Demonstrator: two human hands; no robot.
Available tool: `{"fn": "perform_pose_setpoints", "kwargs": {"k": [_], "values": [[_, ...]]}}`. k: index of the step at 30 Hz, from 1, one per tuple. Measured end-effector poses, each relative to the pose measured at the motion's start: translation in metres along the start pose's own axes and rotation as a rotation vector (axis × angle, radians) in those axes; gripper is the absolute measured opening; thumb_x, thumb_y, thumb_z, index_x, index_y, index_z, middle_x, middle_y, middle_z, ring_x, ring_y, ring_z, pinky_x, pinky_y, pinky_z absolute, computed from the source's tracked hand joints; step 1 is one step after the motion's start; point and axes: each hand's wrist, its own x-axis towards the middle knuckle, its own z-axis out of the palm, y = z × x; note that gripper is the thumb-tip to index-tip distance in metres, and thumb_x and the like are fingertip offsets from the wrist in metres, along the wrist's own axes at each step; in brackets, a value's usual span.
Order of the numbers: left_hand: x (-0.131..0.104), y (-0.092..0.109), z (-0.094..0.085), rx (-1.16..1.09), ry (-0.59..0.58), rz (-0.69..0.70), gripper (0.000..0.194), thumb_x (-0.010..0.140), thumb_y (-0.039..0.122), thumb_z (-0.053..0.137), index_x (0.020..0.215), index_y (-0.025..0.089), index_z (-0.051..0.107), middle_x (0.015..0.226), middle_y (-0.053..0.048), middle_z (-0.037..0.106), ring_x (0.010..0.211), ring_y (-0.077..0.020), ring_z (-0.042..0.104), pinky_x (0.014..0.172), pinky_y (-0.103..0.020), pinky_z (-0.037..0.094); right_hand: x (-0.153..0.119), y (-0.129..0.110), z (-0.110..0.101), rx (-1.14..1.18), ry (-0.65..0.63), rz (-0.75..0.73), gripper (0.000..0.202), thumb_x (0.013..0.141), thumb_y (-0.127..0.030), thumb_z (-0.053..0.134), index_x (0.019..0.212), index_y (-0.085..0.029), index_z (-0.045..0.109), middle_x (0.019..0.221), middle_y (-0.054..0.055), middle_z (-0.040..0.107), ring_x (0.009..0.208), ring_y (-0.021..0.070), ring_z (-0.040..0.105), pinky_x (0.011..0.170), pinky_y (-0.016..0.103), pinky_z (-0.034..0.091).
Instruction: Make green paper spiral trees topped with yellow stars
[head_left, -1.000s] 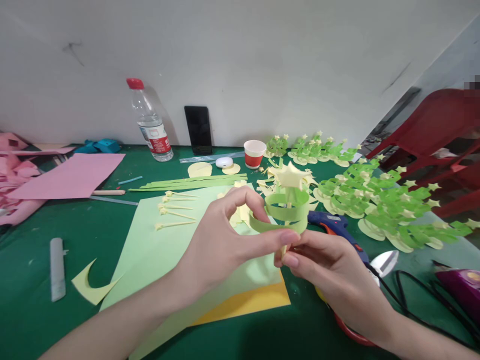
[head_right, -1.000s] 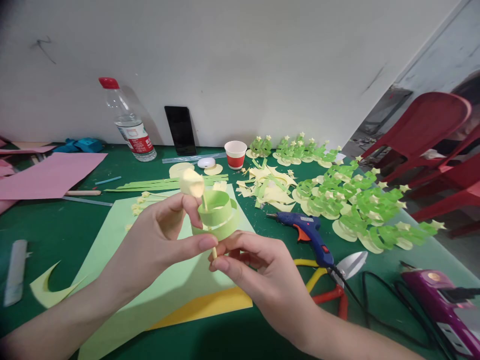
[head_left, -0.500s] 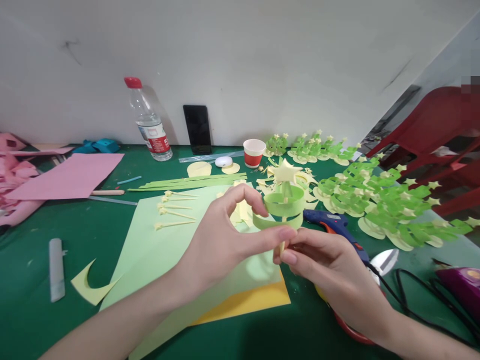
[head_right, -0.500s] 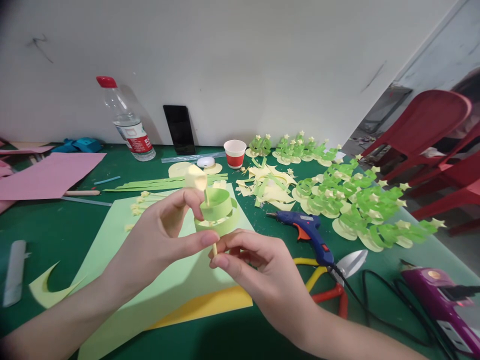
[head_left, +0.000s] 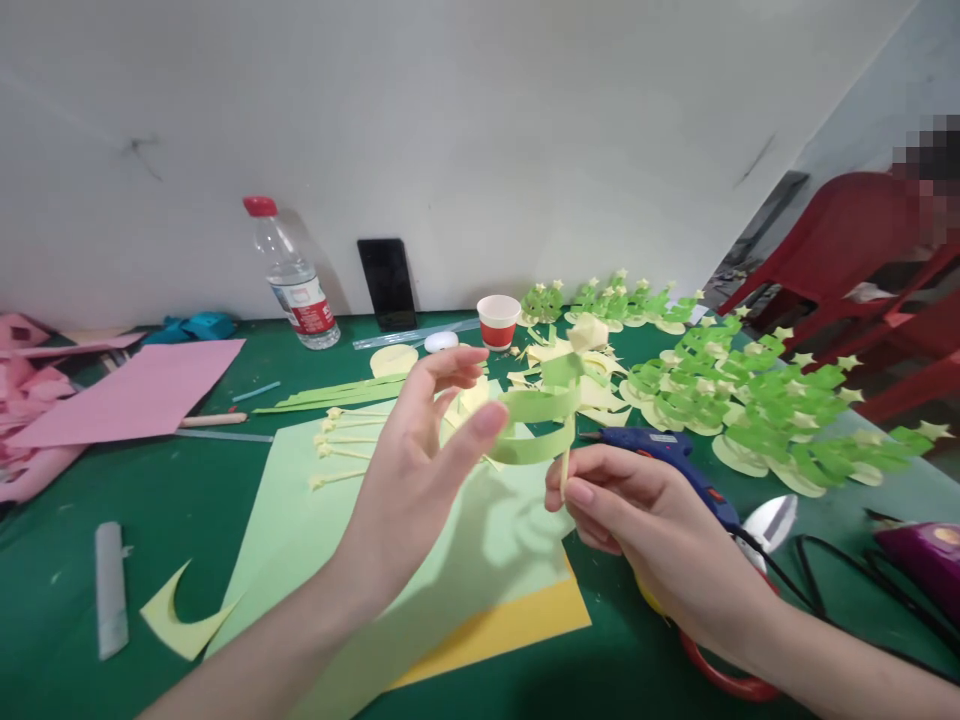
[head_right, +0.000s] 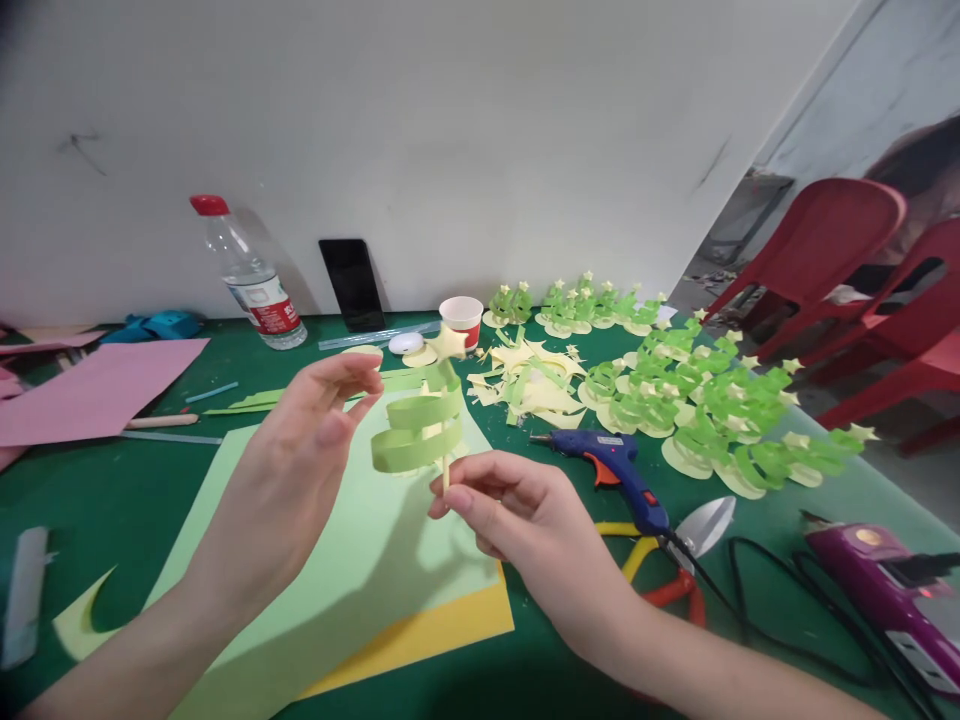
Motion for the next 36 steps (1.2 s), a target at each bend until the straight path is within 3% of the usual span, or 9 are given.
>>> {"fn": "perform_pose_setpoints", "kwargs": {"k": [5, 8, 11, 15, 22, 29, 36], "values": [[-0.002, -0.004, 0.002, -0.059, -0.043, -0.18, 0.024, 0.084, 0.048, 0.044, 0.099, 0.034, 0.058, 0.117, 0.005, 0.053, 0.121, -0.0176, 0.038, 0.099, -0.029, 0.034, 0.003, -0.003, -0.001, 0.011, 0.053, -0.063, 0.017, 0.074, -0.034, 0.064, 0.071, -0.017, 0.062, 0.063, -0.002, 0.057, 0.049, 0.0037, 0.034, 0.044, 0.016, 0.028], [-0.006, -0.005, 0.007, -0.088, -0.084, -0.283, 0.03, 0.081, 0.053, 0.046, 0.106, 0.039, 0.057, 0.13, 0.008, 0.047, 0.13, -0.0192, 0.029, 0.107, -0.033, 0.024, 0.003, -0.003, -0.002, -0.007, 0.095, -0.088, 0.018, 0.073, -0.036, 0.065, 0.072, -0.018, 0.063, 0.067, -0.001, 0.058, 0.051, 0.004, 0.036, 0.046, 0.016, 0.029], [-0.01, -0.006, 0.01, -0.134, -0.12, -0.358, 0.04, 0.08, 0.057, 0.046, 0.115, 0.039, 0.052, 0.135, 0.008, 0.043, 0.13, -0.0204, 0.03, 0.108, -0.036, 0.023, 0.003, -0.002, -0.003, -0.041, 0.117, -0.088, 0.019, 0.073, -0.037, 0.065, 0.074, -0.018, 0.063, 0.07, -0.001, 0.059, 0.052, 0.0042, 0.037, 0.046, 0.016, 0.03], [-0.013, -0.009, 0.013, -0.18, -0.23, -0.34, 0.039, 0.083, 0.053, 0.043, 0.115, 0.033, 0.055, 0.13, 0.004, 0.05, 0.126, -0.0204, 0.037, 0.107, -0.035, 0.026, 0.002, -0.001, -0.003, -0.06, 0.09, -0.092, 0.019, 0.074, -0.037, 0.063, 0.072, -0.018, 0.063, 0.064, -0.002, 0.056, 0.05, 0.0043, 0.035, 0.046, 0.017, 0.029], [-0.01, -0.011, 0.017, -0.234, -0.314, -0.297, 0.033, 0.086, 0.047, 0.041, 0.097, 0.028, 0.065, 0.114, 0.004, 0.061, 0.117, -0.0217, 0.045, 0.099, -0.033, 0.033, 0.001, 0.0, -0.002, -0.087, 0.031, -0.125, 0.018, 0.076, -0.034, 0.061, 0.071, -0.017, 0.065, 0.055, -0.003, 0.045, 0.049, 0.0051, 0.03, 0.045, 0.019, 0.025], [-0.009, -0.014, 0.018, -0.277, -0.327, -0.255, 0.03, 0.085, 0.047, 0.045, 0.085, 0.026, 0.065, 0.1, 0.002, 0.064, 0.104, -0.0192, 0.052, 0.084, -0.028, 0.041, 0.004, 0.001, 0.0, 0.088, 0.024, -0.032, 0.018, 0.073, -0.035, 0.065, 0.066, -0.018, 0.065, 0.053, -0.005, 0.041, 0.048, 0.004, 0.03, 0.045, 0.018, 0.024], [-0.012, -0.015, 0.019, -0.302, -0.395, -0.269, 0.03, 0.084, 0.047, 0.045, 0.088, 0.025, 0.066, 0.097, -0.001, 0.065, 0.101, -0.0217, 0.055, 0.087, -0.034, 0.042, 0.004, 0.005, -0.002, 0.105, 0.02, -0.02, 0.021, 0.073, -0.038, 0.065, 0.067, -0.017, 0.066, 0.052, -0.004, 0.039, 0.048, 0.0037, 0.032, 0.045, 0.018, 0.024]]}}
